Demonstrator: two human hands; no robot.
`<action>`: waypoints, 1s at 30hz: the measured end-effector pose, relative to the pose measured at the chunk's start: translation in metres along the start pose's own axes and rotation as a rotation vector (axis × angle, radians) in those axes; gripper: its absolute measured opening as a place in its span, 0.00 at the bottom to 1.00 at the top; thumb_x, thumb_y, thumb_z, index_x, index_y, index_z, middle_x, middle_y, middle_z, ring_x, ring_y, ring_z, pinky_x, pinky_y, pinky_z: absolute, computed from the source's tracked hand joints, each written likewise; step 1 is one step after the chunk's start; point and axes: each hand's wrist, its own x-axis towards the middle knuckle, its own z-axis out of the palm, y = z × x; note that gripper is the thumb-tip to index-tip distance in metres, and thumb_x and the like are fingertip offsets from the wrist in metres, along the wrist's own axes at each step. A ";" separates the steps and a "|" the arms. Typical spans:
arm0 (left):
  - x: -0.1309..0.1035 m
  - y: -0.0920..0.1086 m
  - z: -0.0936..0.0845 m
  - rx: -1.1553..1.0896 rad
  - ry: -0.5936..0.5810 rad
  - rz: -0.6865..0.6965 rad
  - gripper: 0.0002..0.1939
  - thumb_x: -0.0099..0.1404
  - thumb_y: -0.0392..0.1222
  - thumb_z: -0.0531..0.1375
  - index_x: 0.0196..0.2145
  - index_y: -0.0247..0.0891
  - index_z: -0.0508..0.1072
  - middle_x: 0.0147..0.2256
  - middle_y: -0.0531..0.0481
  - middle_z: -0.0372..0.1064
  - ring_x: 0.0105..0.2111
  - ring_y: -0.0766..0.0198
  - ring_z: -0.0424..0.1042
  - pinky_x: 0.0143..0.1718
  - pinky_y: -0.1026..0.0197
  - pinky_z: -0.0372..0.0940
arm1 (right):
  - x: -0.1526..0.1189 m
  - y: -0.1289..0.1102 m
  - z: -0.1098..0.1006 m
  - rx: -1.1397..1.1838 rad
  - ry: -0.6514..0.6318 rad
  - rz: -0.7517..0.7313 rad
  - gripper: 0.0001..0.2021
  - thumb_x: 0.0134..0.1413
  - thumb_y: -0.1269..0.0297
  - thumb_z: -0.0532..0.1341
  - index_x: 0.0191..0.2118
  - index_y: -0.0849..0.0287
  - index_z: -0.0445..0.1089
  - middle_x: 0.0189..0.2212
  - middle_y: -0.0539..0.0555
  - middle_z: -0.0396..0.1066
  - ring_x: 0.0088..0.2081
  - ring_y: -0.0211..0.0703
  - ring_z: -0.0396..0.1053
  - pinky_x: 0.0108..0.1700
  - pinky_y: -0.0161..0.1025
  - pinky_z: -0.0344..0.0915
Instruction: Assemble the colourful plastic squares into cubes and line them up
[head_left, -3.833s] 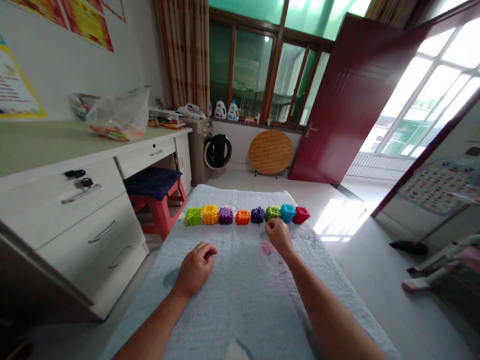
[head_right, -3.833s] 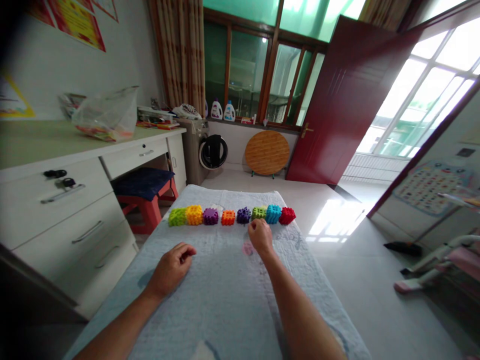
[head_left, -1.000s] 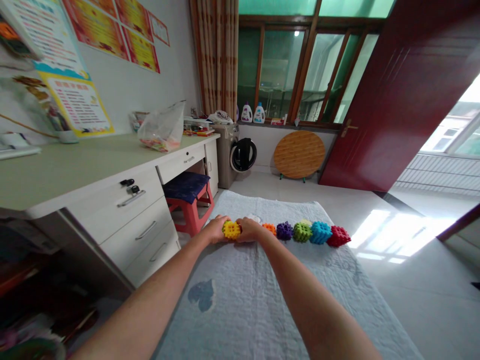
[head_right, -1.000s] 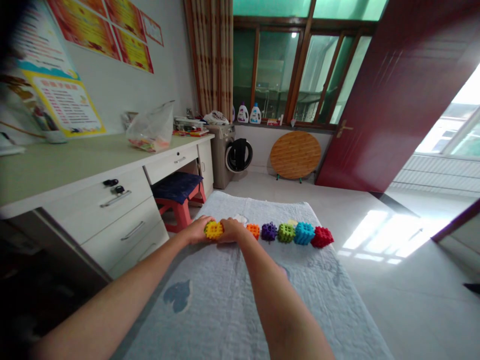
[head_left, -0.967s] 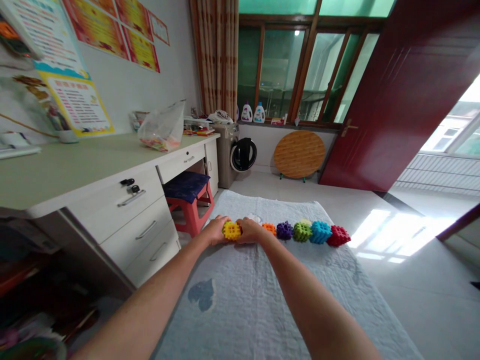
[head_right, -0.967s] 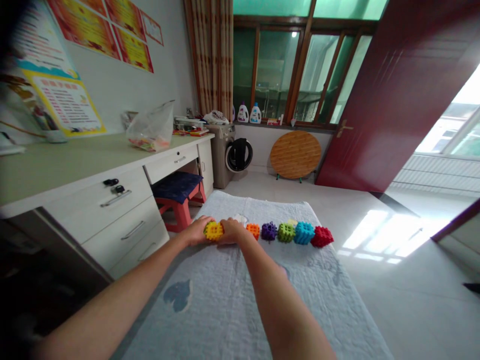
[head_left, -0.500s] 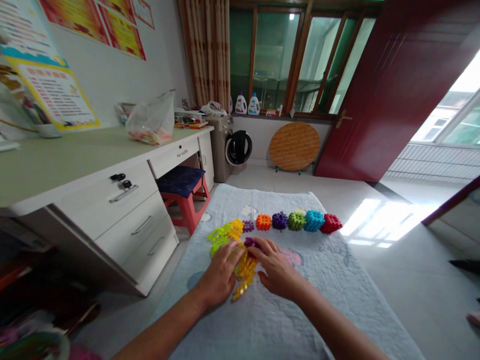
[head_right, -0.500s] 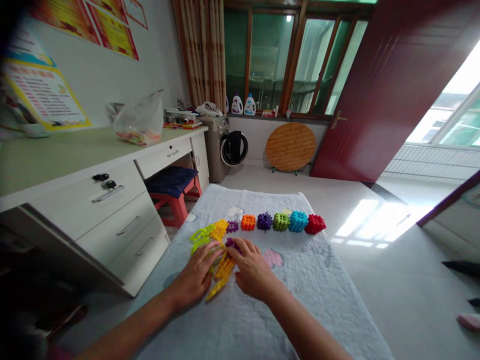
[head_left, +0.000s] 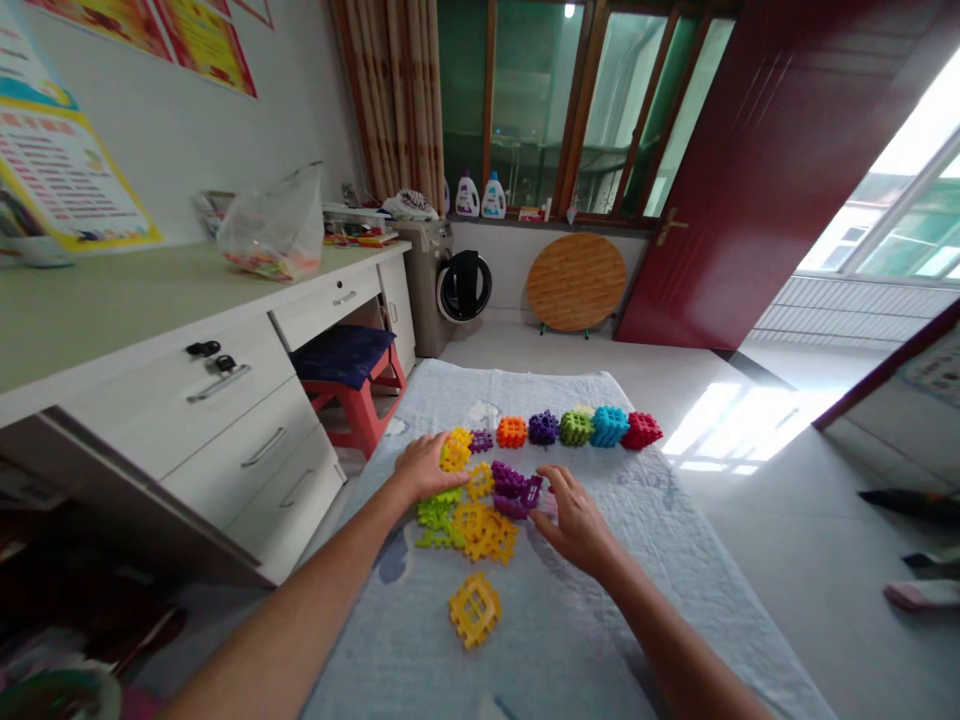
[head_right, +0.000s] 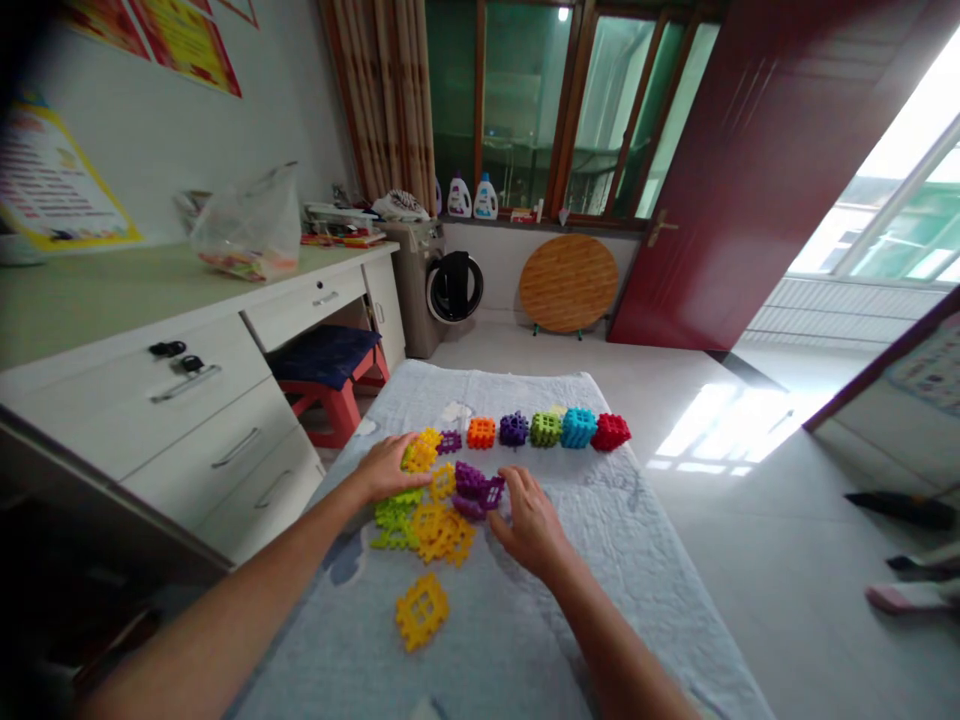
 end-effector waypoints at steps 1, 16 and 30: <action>0.001 0.002 0.002 -0.024 -0.013 0.048 0.41 0.46 0.56 0.65 0.55 0.37 0.63 0.53 0.38 0.66 0.54 0.46 0.64 0.55 0.52 0.58 | -0.001 0.002 0.005 0.009 -0.003 -0.006 0.23 0.50 0.67 0.58 0.54 0.58 0.59 0.48 0.60 0.65 0.49 0.50 0.64 0.51 0.47 0.60; -0.042 0.076 -0.001 -0.569 -0.157 0.411 0.29 0.56 0.45 0.63 0.55 0.42 0.62 0.46 0.47 0.68 0.47 0.61 0.68 0.52 0.58 0.61 | 0.001 0.011 -0.001 0.246 0.045 -0.018 0.10 0.39 0.75 0.49 0.29 0.58 0.62 0.28 0.51 0.64 0.32 0.40 0.62 0.38 0.37 0.59; -0.050 0.073 0.021 -0.127 -0.161 0.367 0.45 0.46 0.42 0.64 0.61 0.39 0.54 0.57 0.40 0.61 0.56 0.50 0.62 0.58 0.51 0.56 | -0.003 0.008 0.017 0.083 -0.060 -0.060 0.32 0.41 0.68 0.61 0.56 0.59 0.60 0.49 0.59 0.68 0.50 0.51 0.65 0.54 0.49 0.57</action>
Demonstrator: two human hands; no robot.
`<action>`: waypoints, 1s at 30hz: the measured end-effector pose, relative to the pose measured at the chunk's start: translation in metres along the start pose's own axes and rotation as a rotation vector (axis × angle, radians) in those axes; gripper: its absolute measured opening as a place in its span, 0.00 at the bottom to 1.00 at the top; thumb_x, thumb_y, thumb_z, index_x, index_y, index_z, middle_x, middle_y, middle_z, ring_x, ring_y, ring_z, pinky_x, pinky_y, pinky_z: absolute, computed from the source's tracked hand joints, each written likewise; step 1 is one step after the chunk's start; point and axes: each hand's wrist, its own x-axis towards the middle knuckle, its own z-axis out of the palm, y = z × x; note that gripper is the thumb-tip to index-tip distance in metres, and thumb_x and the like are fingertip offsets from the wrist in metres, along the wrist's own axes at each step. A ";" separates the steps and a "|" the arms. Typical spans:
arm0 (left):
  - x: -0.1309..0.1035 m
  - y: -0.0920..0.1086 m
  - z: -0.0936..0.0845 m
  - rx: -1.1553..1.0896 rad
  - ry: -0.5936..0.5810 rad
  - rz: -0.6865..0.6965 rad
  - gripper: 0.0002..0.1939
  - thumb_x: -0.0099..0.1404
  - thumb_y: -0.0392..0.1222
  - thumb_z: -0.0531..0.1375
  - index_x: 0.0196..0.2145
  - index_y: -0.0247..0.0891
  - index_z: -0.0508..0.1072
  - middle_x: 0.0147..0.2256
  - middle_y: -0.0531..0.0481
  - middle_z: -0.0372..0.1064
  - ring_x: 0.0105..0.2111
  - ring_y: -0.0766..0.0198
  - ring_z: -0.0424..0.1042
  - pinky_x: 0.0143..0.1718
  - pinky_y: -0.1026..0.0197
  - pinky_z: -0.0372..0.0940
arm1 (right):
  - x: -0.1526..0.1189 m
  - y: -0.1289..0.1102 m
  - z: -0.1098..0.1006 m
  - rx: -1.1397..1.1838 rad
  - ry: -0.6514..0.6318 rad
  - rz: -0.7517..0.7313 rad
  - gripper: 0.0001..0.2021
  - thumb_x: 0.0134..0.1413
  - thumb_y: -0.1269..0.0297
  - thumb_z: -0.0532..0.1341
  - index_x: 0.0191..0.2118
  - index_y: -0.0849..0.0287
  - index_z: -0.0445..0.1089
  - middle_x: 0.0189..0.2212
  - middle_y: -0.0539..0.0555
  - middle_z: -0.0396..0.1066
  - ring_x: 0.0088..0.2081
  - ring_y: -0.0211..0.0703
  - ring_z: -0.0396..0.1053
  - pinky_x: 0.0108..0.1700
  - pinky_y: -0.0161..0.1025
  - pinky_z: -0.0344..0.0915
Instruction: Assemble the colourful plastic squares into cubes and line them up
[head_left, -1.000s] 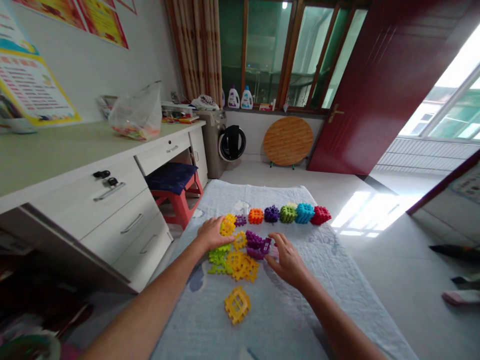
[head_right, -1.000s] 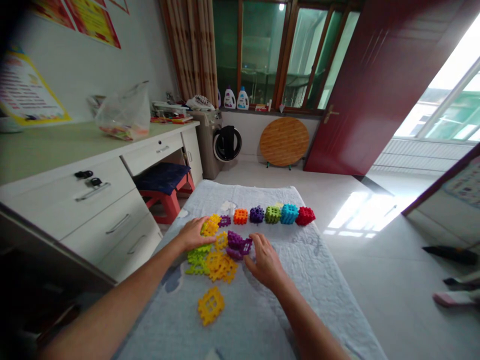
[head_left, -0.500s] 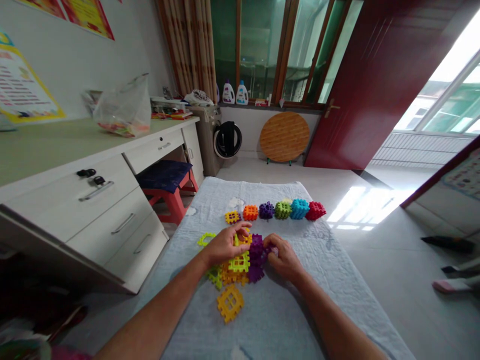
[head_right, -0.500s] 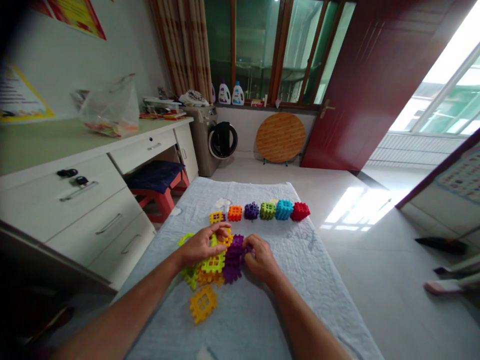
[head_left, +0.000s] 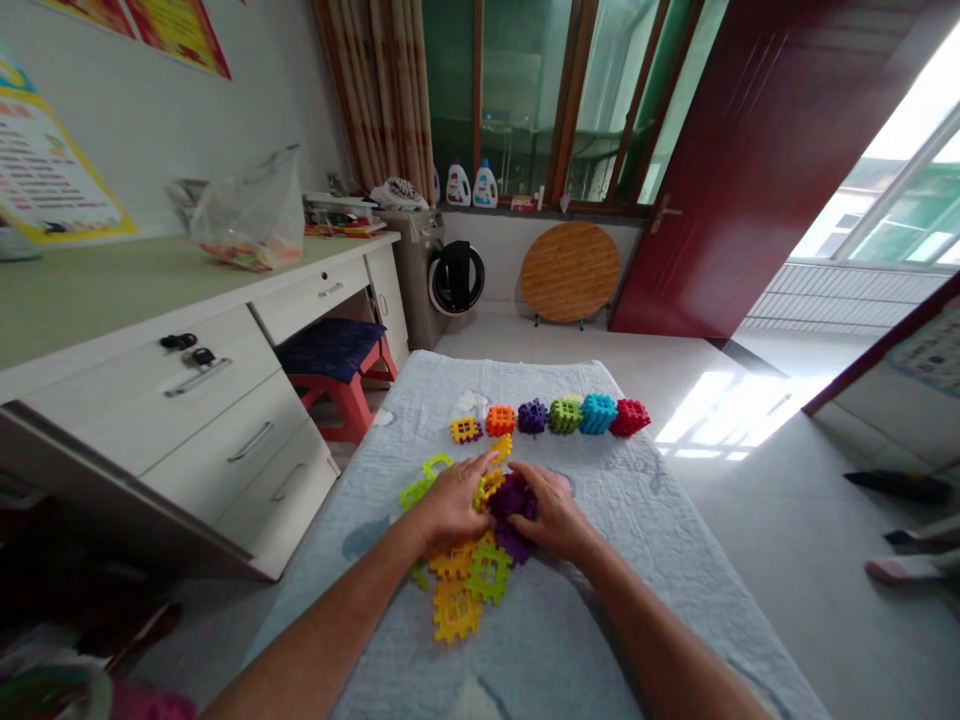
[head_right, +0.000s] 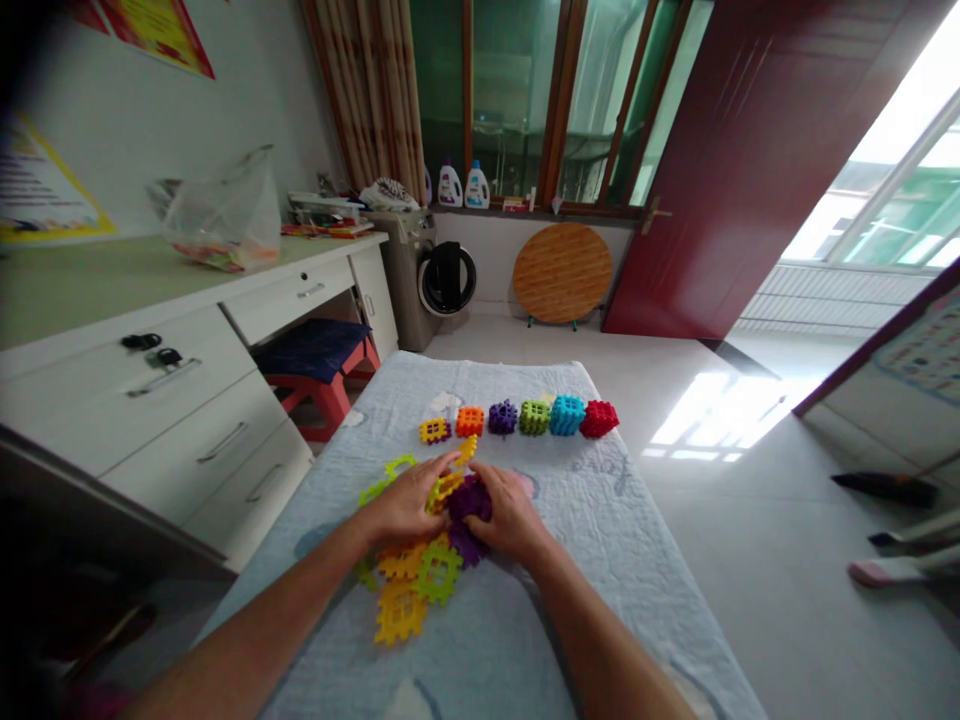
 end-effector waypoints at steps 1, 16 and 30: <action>0.001 0.004 0.002 -0.057 0.000 0.047 0.43 0.46 0.39 0.63 0.60 0.39 0.55 0.57 0.41 0.62 0.55 0.52 0.63 0.57 0.53 0.56 | 0.000 -0.001 -0.001 0.031 0.017 -0.017 0.31 0.40 0.71 0.59 0.56 0.58 0.61 0.48 0.58 0.69 0.49 0.49 0.65 0.53 0.47 0.57; 0.006 0.014 -0.027 -0.347 0.050 0.054 0.25 0.51 0.53 0.66 0.43 0.39 0.69 0.38 0.50 0.68 0.38 0.60 0.69 0.42 0.59 0.64 | -0.002 0.017 -0.036 0.304 0.214 0.079 0.12 0.58 0.58 0.51 0.36 0.57 0.69 0.33 0.52 0.68 0.37 0.42 0.66 0.41 0.37 0.61; 0.124 -0.024 -0.022 0.081 0.183 -0.081 0.36 0.43 0.39 0.67 0.52 0.34 0.65 0.54 0.37 0.62 0.55 0.47 0.61 0.56 0.53 0.57 | 0.004 0.036 -0.028 0.200 0.214 0.154 0.10 0.56 0.61 0.55 0.32 0.58 0.70 0.29 0.51 0.68 0.33 0.39 0.65 0.38 0.36 0.60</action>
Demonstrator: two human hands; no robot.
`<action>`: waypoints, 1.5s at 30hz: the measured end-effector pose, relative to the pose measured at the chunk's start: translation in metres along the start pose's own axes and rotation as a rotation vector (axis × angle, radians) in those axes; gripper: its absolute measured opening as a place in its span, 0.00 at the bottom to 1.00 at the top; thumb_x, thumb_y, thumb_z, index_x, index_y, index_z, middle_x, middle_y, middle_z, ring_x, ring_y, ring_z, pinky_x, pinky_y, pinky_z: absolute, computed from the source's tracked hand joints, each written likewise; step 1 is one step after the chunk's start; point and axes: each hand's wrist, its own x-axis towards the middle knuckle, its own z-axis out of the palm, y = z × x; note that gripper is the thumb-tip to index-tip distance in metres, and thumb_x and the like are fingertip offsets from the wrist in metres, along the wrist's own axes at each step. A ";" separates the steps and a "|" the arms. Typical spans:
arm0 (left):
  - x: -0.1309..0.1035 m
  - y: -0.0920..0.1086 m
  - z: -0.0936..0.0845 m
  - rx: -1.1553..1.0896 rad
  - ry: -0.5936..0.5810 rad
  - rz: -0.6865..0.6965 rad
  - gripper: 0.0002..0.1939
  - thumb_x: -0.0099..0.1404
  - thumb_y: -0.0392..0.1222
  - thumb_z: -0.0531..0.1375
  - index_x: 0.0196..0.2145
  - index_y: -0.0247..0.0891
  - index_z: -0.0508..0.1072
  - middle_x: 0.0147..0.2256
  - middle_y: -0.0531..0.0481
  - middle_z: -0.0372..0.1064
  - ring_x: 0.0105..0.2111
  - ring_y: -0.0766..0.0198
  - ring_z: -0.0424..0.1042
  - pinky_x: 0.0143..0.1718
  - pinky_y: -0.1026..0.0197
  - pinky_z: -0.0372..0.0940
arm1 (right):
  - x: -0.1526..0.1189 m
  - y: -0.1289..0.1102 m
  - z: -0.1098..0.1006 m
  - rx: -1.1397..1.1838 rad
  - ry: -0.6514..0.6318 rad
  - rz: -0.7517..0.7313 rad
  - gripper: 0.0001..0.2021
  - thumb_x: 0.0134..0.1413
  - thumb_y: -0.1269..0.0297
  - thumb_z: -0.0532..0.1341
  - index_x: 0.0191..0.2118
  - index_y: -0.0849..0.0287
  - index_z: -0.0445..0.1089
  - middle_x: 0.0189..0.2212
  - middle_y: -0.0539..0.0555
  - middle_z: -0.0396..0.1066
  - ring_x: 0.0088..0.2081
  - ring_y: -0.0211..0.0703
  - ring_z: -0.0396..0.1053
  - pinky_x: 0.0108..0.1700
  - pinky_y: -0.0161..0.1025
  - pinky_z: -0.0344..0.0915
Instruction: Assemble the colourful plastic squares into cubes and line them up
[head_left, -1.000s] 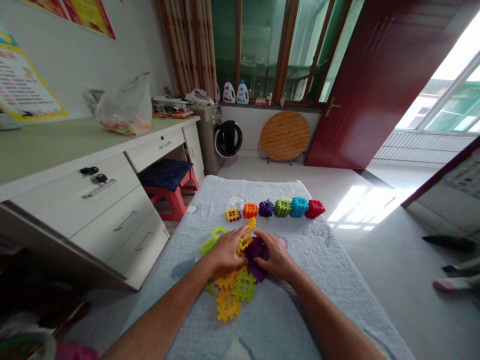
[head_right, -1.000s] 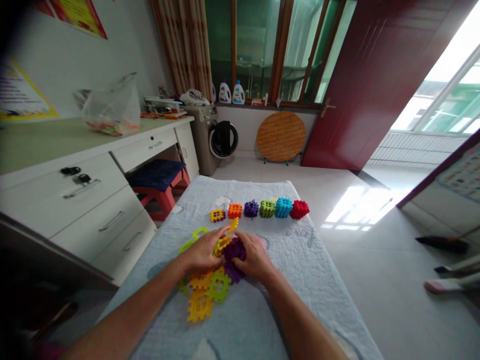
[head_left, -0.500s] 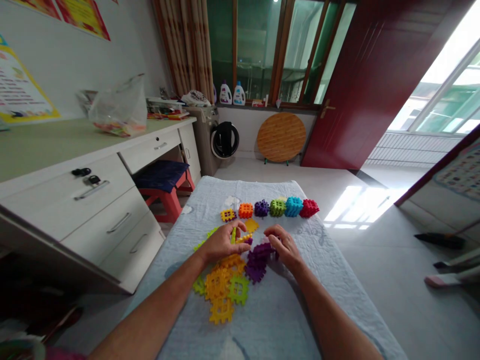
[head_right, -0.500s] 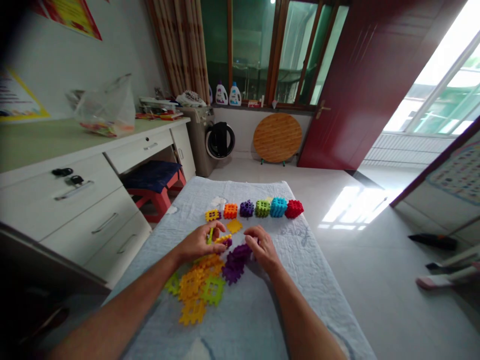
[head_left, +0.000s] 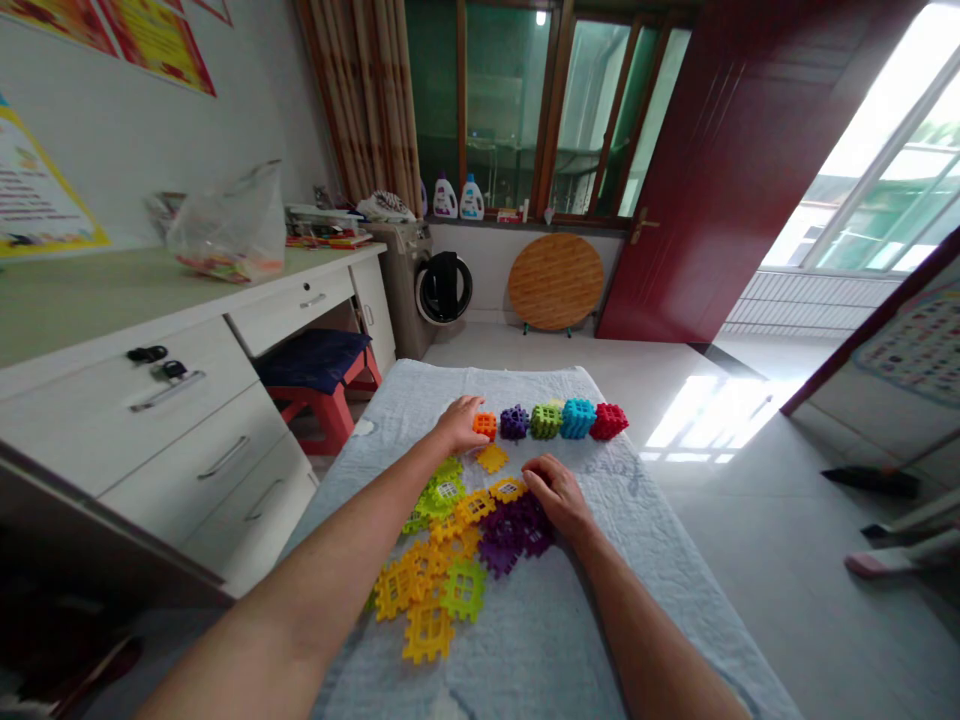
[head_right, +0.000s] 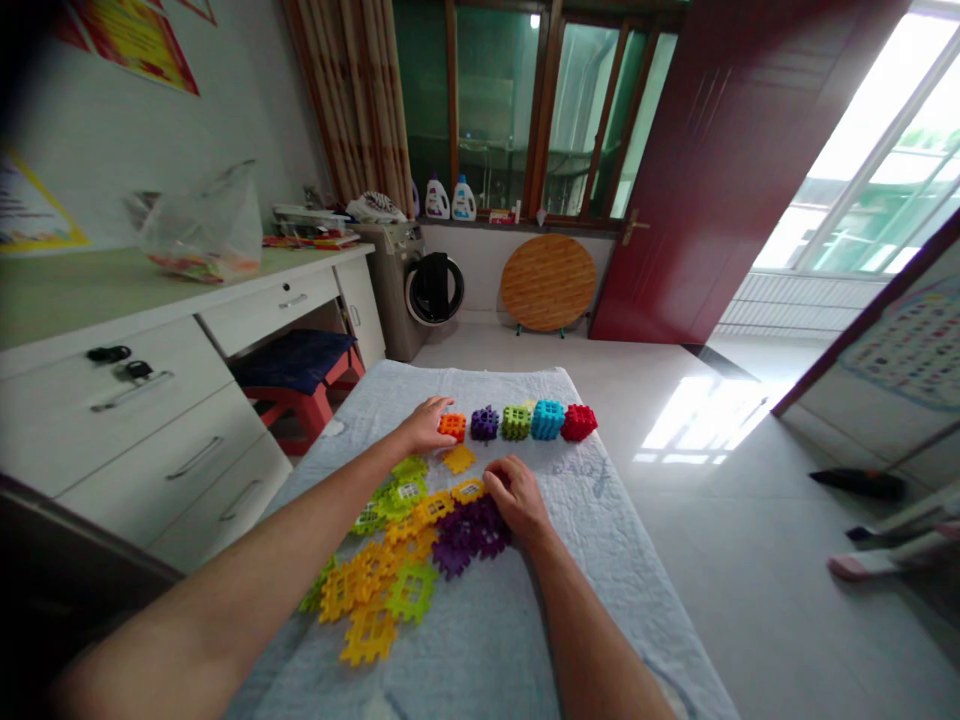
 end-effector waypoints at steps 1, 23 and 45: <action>0.006 -0.001 0.005 0.010 -0.028 0.002 0.37 0.41 0.37 0.67 0.52 0.34 0.65 0.53 0.38 0.63 0.54 0.48 0.63 0.55 0.54 0.58 | 0.000 0.000 0.000 0.000 -0.001 0.004 0.09 0.56 0.61 0.55 0.31 0.59 0.70 0.29 0.51 0.67 0.32 0.39 0.65 0.37 0.36 0.60; -0.112 0.039 -0.037 -0.083 -0.170 0.148 0.38 0.51 0.56 0.65 0.57 0.42 0.63 0.54 0.42 0.67 0.52 0.50 0.67 0.54 0.56 0.58 | 0.001 0.003 0.003 -0.037 0.008 0.013 0.08 0.53 0.63 0.57 0.29 0.59 0.71 0.27 0.50 0.68 0.31 0.38 0.65 0.35 0.35 0.61; -0.221 0.012 -0.008 -0.020 -0.107 0.016 0.58 0.33 0.58 0.72 0.62 0.49 0.56 0.65 0.41 0.44 0.63 0.37 0.44 0.61 0.37 0.46 | 0.000 0.005 0.005 -0.050 -0.033 0.017 0.08 0.53 0.62 0.57 0.30 0.60 0.71 0.28 0.51 0.68 0.30 0.38 0.65 0.35 0.35 0.60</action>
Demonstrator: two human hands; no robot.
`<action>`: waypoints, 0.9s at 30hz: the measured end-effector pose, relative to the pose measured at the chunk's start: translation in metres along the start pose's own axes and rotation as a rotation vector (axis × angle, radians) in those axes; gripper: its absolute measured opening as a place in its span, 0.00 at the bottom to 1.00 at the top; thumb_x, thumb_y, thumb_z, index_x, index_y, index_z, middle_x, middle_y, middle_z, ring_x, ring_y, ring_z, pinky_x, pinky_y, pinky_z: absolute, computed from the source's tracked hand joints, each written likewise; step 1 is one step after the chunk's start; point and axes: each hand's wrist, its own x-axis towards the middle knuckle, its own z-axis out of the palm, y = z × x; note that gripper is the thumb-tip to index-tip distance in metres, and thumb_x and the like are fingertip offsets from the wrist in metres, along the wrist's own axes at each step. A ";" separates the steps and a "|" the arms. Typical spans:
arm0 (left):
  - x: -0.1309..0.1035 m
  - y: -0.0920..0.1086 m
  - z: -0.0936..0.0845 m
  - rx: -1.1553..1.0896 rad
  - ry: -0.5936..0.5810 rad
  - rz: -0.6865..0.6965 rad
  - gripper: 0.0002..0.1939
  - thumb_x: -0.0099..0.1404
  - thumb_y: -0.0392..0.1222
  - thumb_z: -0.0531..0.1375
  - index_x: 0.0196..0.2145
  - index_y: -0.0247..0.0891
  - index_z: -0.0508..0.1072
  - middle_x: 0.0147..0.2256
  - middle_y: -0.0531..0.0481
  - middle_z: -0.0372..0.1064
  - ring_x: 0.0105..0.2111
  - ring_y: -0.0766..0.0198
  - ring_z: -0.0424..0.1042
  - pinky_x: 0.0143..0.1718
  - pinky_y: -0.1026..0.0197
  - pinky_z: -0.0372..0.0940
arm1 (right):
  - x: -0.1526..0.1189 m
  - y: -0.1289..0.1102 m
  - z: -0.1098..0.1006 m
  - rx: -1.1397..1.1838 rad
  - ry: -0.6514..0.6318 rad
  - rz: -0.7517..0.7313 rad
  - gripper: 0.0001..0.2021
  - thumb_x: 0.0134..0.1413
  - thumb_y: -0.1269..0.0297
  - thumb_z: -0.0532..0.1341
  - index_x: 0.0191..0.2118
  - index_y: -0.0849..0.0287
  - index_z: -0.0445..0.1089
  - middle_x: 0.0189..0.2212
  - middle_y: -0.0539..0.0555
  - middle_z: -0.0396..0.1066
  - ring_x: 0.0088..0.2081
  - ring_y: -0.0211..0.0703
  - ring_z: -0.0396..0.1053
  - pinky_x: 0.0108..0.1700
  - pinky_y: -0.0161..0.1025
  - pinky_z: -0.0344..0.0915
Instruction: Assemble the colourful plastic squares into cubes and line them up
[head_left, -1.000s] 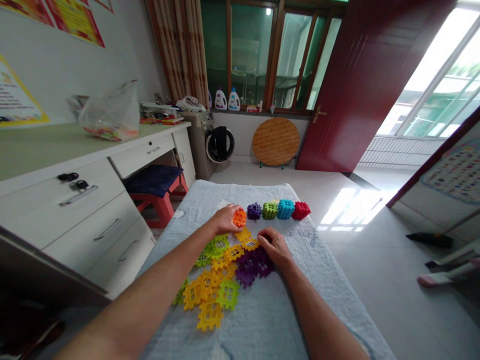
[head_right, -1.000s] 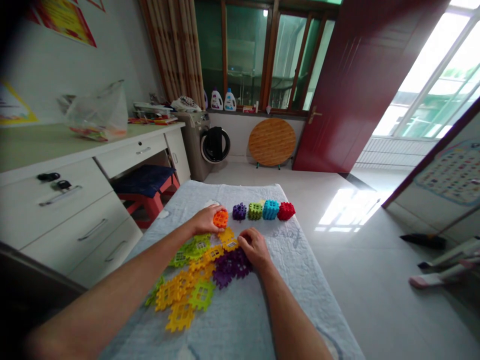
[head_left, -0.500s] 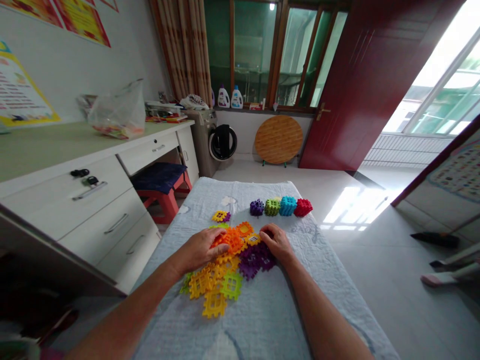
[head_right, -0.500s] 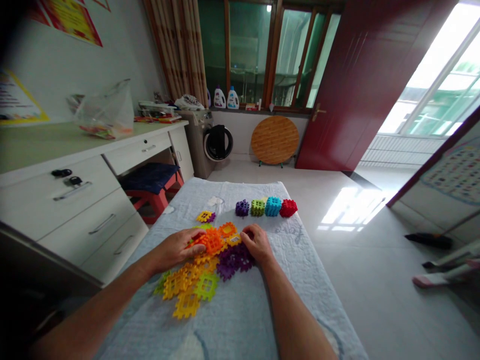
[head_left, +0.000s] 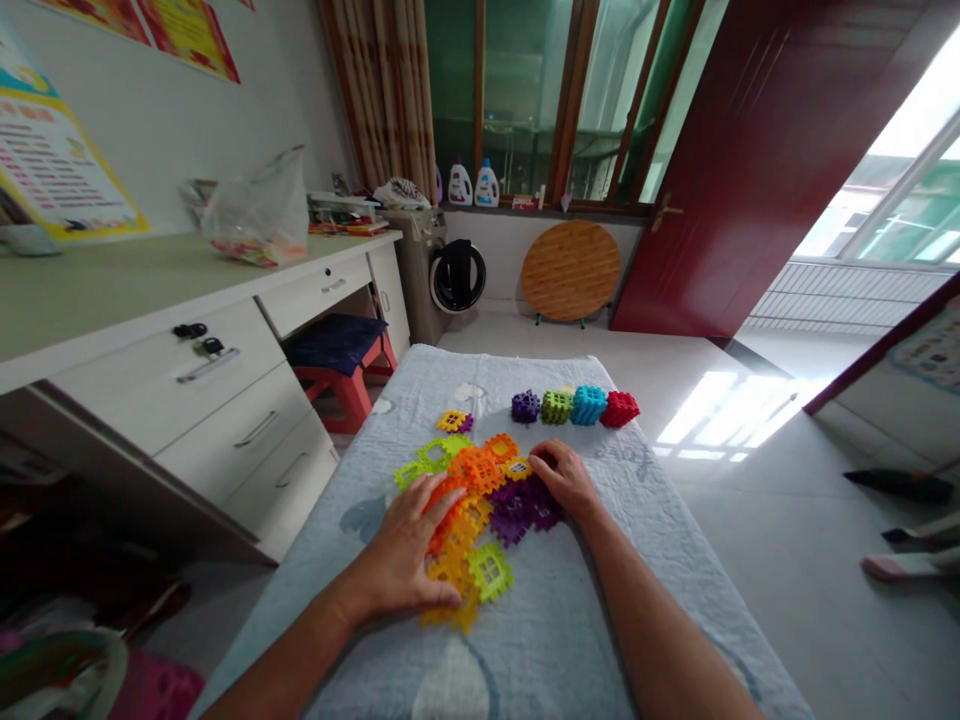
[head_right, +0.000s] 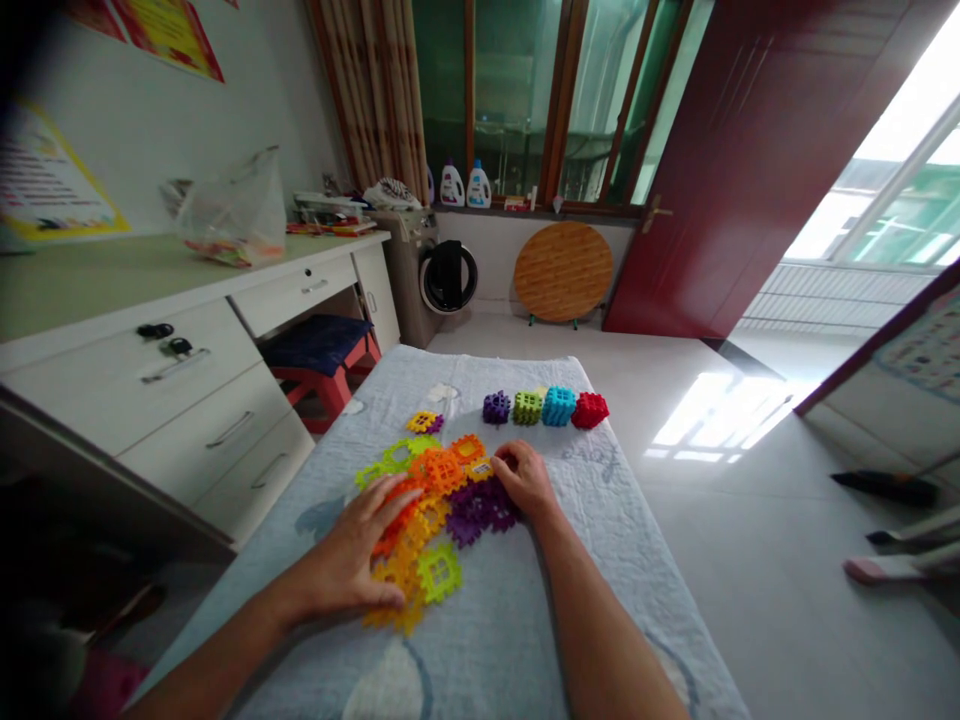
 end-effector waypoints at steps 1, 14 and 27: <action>0.004 0.002 0.002 0.019 0.005 0.008 0.56 0.35 0.59 0.71 0.62 0.48 0.57 0.65 0.41 0.45 0.63 0.37 0.45 0.61 0.38 0.46 | 0.000 0.000 0.000 -0.003 -0.003 -0.006 0.08 0.53 0.62 0.57 0.30 0.60 0.71 0.28 0.51 0.68 0.30 0.38 0.65 0.35 0.35 0.60; 0.102 0.010 -0.011 0.041 0.282 0.268 0.20 0.65 0.34 0.51 0.54 0.42 0.65 0.59 0.46 0.57 0.59 0.58 0.56 0.61 0.52 0.53 | 0.002 0.007 0.003 0.042 0.066 -0.001 0.08 0.50 0.64 0.56 0.34 0.58 0.70 0.30 0.51 0.69 0.32 0.41 0.65 0.36 0.37 0.61; 0.169 -0.032 -0.023 -0.047 -0.155 0.105 0.16 0.49 0.43 0.63 0.38 0.39 0.75 0.34 0.52 0.73 0.35 0.61 0.72 0.40 0.62 0.65 | 0.000 -0.009 -0.002 0.020 0.007 0.015 0.08 0.52 0.62 0.57 0.35 0.58 0.72 0.31 0.52 0.72 0.34 0.42 0.67 0.39 0.37 0.60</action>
